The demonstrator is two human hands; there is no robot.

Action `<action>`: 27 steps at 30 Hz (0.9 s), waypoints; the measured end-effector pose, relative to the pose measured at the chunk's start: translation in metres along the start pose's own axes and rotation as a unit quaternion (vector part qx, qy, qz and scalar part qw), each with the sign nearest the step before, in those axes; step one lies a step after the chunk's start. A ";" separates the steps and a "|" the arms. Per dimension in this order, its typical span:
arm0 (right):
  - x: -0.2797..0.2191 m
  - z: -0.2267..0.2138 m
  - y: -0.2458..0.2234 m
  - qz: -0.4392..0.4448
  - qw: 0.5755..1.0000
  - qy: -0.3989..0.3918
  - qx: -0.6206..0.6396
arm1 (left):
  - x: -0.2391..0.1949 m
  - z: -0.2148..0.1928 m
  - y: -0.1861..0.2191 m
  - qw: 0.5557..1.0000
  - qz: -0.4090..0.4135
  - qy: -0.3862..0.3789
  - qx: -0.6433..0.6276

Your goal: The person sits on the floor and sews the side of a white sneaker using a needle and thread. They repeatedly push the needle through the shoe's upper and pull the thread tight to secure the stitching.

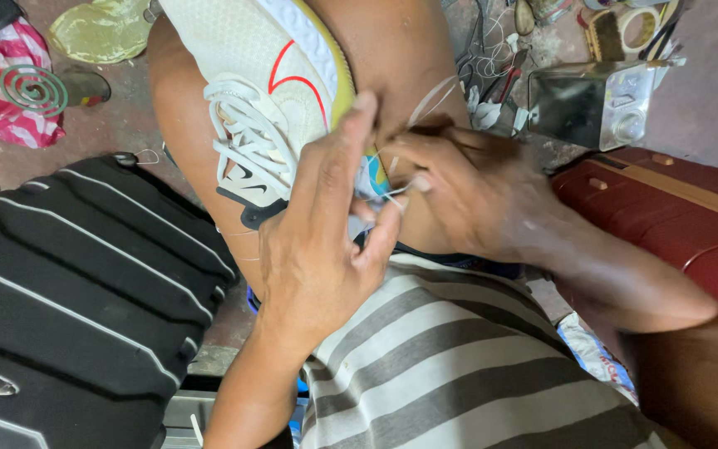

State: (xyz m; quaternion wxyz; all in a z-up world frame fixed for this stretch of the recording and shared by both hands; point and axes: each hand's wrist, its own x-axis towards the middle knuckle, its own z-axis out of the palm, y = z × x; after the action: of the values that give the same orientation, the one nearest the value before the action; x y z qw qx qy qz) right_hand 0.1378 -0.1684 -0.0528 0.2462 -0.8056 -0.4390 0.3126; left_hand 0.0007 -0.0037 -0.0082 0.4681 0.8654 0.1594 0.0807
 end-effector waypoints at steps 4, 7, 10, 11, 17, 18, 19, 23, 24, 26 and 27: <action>0.002 -0.001 -0.004 -0.091 0.968 0.072 0.220 | -0.033 -0.010 -0.008 0.975 0.034 0.217 -0.026; 0.000 -0.007 -0.002 -0.069 0.932 0.054 0.353 | -0.053 -0.014 -0.026 0.949 -0.144 0.270 -0.079; -0.001 -0.004 -0.008 -0.054 0.972 0.030 0.228 | -0.077 -0.004 -0.045 0.952 -0.216 0.216 -0.031; 0.002 0.000 -0.014 -0.058 0.974 0.037 0.215 | -0.088 0.003 -0.052 0.954 -0.226 0.199 -0.006; 0.024 0.025 -0.028 -0.006 0.983 0.075 0.167 | -0.153 -0.008 -0.123 0.881 -0.285 0.336 -0.172; 0.027 0.026 -0.027 -0.013 0.981 0.074 0.178 | -0.158 -0.018 -0.135 0.859 -0.299 0.377 -0.176; 0.028 0.026 -0.026 -0.017 0.979 0.076 0.189 | -0.159 -0.028 -0.143 0.846 -0.327 0.380 -0.183; 0.026 0.027 -0.025 -0.013 0.978 0.082 0.193 | -0.131 -0.039 -0.114 0.876 -0.312 0.363 -0.060; 0.025 0.024 -0.026 -0.012 0.984 0.080 0.161 | -0.122 -0.033 -0.093 0.895 -0.275 0.352 0.009; 0.027 0.020 -0.031 0.005 0.984 0.060 0.168 | -0.099 -0.027 -0.060 0.949 -0.096 0.243 0.178; 0.027 0.018 -0.034 0.029 0.977 0.049 0.207 | -0.087 -0.021 -0.047 0.968 -0.073 0.200 0.130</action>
State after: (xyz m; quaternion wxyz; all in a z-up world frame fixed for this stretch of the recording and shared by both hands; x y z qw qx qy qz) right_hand 0.1174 -0.1264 -0.0495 0.4198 -0.7638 -0.3282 0.3642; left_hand -0.0964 0.0061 -0.0348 0.3144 0.8714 0.3214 0.1962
